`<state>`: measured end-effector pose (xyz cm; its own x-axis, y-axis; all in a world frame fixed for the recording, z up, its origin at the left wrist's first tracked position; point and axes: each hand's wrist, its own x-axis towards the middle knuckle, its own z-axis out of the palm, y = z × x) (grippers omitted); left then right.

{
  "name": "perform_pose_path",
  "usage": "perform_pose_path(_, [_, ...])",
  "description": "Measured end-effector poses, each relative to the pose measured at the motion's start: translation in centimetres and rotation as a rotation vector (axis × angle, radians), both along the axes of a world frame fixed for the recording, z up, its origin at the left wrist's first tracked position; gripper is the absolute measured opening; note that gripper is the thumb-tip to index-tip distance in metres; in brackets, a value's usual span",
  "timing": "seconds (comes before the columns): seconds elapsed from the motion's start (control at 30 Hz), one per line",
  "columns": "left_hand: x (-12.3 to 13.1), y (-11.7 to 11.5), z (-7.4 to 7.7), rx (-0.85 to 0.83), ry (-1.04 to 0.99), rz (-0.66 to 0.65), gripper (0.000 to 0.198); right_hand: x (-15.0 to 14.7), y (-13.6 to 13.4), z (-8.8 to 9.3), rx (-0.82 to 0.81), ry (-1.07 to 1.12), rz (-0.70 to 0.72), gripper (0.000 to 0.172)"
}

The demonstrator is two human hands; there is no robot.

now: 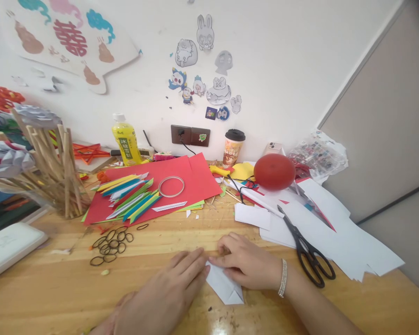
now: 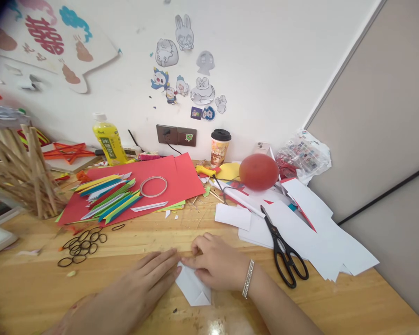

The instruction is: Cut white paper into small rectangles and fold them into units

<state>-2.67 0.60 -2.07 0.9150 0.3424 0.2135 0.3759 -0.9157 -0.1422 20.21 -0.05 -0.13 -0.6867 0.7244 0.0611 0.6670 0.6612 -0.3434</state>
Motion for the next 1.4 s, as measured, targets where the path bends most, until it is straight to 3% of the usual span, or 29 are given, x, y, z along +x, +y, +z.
perform_pose_path(0.27, [0.3,0.0,0.1,0.001,0.013,0.011,0.039,0.4,0.1,0.7,-0.121,0.033,-0.01,0.045])
perform_pose_path(0.63, [-0.2,0.0,-0.4,0.002,0.038,-0.01,0.05,-0.1,-0.2,0.3,0.015,-0.046,-0.013,0.032])
perform_pose_path(0.9, [0.0,-0.2,-0.5,0.042,0.078,-0.019,0.053,0.7,-0.2,1.4,0.075,-0.087,-0.134,0.024])
perform_pose_path(1.13, [0.0,-0.4,-1.2,0.085,0.006,0.038,0.035,0.5,0.0,1.0,0.093,0.008,-0.07,0.03])
perform_pose_path(1.27, [0.4,-0.6,-0.7,0.095,0.0,0.099,0.024,1.0,0.1,1.6,0.142,0.073,-0.175,0.034])
perform_pose_path(1.4, [0.4,-0.7,-0.5,0.065,-0.006,0.129,0.019,1.3,-0.1,2.4,0.03,0.022,-0.119,0.018])
